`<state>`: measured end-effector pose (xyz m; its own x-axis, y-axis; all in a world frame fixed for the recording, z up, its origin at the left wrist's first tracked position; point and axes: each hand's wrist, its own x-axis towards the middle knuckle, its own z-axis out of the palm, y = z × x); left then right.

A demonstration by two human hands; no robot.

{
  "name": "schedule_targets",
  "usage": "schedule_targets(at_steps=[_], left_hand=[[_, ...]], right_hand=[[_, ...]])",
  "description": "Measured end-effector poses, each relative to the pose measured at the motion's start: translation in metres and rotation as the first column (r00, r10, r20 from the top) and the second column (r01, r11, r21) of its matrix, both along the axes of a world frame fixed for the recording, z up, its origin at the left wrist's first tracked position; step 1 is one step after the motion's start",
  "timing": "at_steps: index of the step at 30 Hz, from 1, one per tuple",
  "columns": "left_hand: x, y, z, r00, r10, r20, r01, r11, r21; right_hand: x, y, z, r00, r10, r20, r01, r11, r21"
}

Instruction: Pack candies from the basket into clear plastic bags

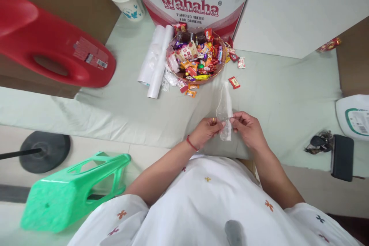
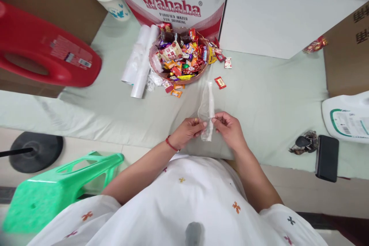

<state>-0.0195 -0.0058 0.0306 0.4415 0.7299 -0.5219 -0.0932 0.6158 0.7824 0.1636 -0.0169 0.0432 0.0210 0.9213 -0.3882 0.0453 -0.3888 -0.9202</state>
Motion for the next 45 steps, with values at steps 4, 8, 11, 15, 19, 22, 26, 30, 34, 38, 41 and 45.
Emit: schedule_targets(at_steps=[4,8,11,15,19,22,26,30,34,38,41,45], left_hand=[[-0.010,0.002,0.002,0.994,-0.063,0.091,0.074,0.990,-0.122],[-0.014,0.002,0.009,0.987,-0.051,0.155,0.074,0.986,-0.149],[-0.010,-0.001,0.010,0.989,-0.054,0.141,0.069,0.993,-0.098],[-0.010,-0.011,0.003,0.987,-0.108,0.119,0.113,0.993,-0.035],[-0.030,-0.022,-0.005,0.993,-0.105,0.053,0.108,0.992,-0.061],[-0.041,-0.024,-0.002,0.998,0.045,-0.042,-0.046,0.999,-0.014],[-0.022,-0.011,0.005,0.944,0.267,-0.196,-0.211,0.941,0.265],[0.010,0.008,-0.004,0.898,0.367,-0.243,-0.263,0.891,0.371],[0.023,0.016,-0.016,0.823,0.521,-0.226,-0.444,0.838,0.317],[0.018,0.010,-0.012,0.827,0.515,-0.227,-0.428,0.837,0.340],[0.017,0.004,-0.007,0.884,0.435,-0.169,-0.347,0.855,0.386],[0.019,-0.002,-0.009,0.909,0.395,-0.131,-0.306,0.848,0.432]], right_hand=[[0.008,0.004,0.003,0.985,-0.035,-0.167,0.012,0.991,-0.133],[0.007,0.004,0.003,0.962,-0.061,-0.268,0.007,0.980,-0.198],[0.002,0.003,0.002,0.959,-0.037,-0.282,-0.023,0.978,-0.208],[-0.004,0.005,0.000,0.975,0.011,-0.222,-0.062,0.972,-0.225],[0.001,0.007,-0.003,0.987,-0.127,-0.102,0.114,0.986,-0.125],[0.005,0.004,-0.005,0.991,-0.135,0.011,0.135,0.991,-0.017],[-0.006,-0.005,-0.004,0.977,-0.021,0.214,-0.001,0.995,0.102],[-0.022,-0.016,0.000,0.949,0.033,0.313,-0.089,0.982,0.164],[-0.019,-0.020,-0.005,0.988,-0.003,0.153,-0.009,0.997,0.081],[-0.005,-0.016,-0.013,0.998,-0.048,-0.051,0.046,0.998,-0.034],[-0.003,-0.008,-0.013,0.989,-0.066,-0.136,0.061,0.997,-0.039],[-0.014,0.004,-0.005,0.996,0.002,-0.089,0.003,0.998,0.067]])
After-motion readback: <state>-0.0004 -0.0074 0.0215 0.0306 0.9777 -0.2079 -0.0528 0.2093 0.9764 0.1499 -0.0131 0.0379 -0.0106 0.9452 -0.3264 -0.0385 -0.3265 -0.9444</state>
